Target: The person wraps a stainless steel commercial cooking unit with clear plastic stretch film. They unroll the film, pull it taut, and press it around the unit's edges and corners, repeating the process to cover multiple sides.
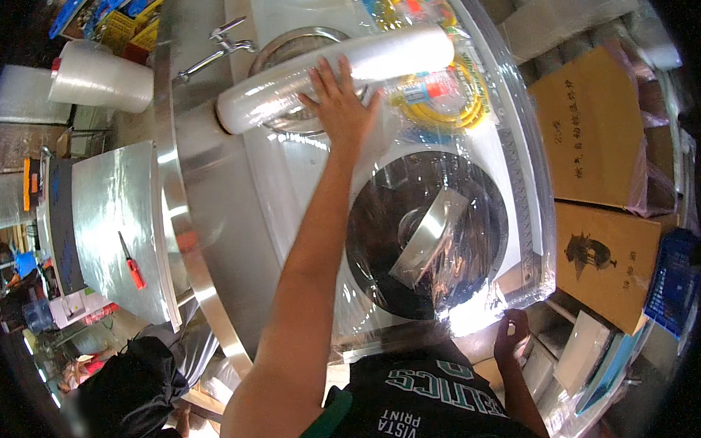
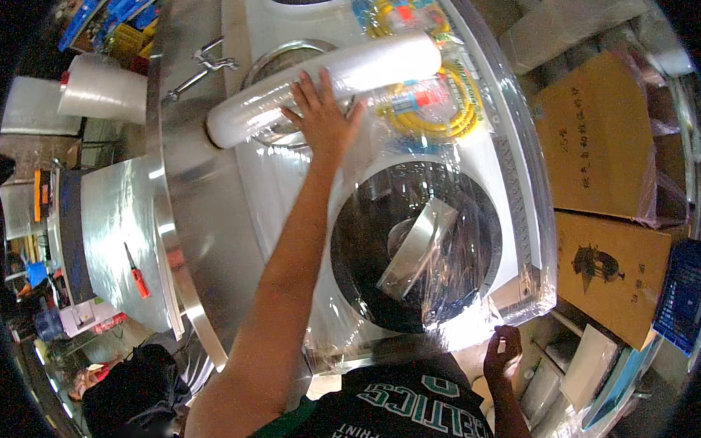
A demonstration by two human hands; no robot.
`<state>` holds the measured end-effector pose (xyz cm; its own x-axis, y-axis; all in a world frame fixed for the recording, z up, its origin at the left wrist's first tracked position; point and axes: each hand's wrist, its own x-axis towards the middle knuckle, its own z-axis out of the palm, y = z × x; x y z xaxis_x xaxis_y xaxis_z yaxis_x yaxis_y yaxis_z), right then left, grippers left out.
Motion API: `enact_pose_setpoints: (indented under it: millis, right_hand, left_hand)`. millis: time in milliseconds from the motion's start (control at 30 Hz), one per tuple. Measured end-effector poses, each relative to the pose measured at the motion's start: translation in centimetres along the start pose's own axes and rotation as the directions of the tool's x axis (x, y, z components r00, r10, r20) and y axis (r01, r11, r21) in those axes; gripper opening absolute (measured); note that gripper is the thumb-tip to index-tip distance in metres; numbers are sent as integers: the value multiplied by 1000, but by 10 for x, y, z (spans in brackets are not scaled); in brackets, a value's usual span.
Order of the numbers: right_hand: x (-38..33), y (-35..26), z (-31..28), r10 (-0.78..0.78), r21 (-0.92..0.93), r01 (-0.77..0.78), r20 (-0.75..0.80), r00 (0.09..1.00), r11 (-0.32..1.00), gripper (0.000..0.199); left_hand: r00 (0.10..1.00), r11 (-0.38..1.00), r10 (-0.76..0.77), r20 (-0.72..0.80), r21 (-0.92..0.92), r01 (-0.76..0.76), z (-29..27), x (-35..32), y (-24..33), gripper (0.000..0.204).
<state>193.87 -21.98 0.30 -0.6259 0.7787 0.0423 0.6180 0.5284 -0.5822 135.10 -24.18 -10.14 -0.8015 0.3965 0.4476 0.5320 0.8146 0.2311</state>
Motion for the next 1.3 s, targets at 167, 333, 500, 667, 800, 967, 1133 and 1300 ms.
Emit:
enact_pose_setpoints:
  millis: [167, 333, 500, 667, 800, 967, 1133, 1300]
  right_hand:
    - [-32, 27, -34, 168, -132, -173, -47, 985, 976, 13]
    - [-86, 34, -32, 303, -109, -318, -129, 944, 942, 15]
    - [-123, 28, 3, 367, 21, -370, 71, 927, 929, 38]
    - [-92, 47, 54, -76, -250, 196, 421, 904, 948, 73]
    - [-70, 84, 77, -151, -347, 436, 614, 775, 830, 86]
    - [-78, 89, 65, -278, -291, 475, 523, 806, 830, 80]
    - [-115, 103, 21, -140, -199, 197, 266, 954, 960, 73]
    - [-214, 217, -49, 102, -58, -94, 137, 985, 994, 55]
  left_hand:
    - [996, 995, 75, 46, 63, -78, 30, 142, -37, 94]
    - [986, 960, 157, -60, 244, -138, 7, 217, -59, 67]
    - [975, 872, -25, -220, -481, -86, -46, 32, -19, 64]
    - [947, 880, -188, 260, -384, 280, -158, -286, -28, 62]
    - [811, 976, -130, 570, -70, 206, -234, -464, -37, 70]
    - [743, 969, -225, 630, 225, 102, -290, -568, -53, 77]
    - [733, 926, -340, 589, 344, 154, -344, -640, -23, 75]
    - [576, 986, 157, 802, -164, -42, -325, -671, -53, 49]
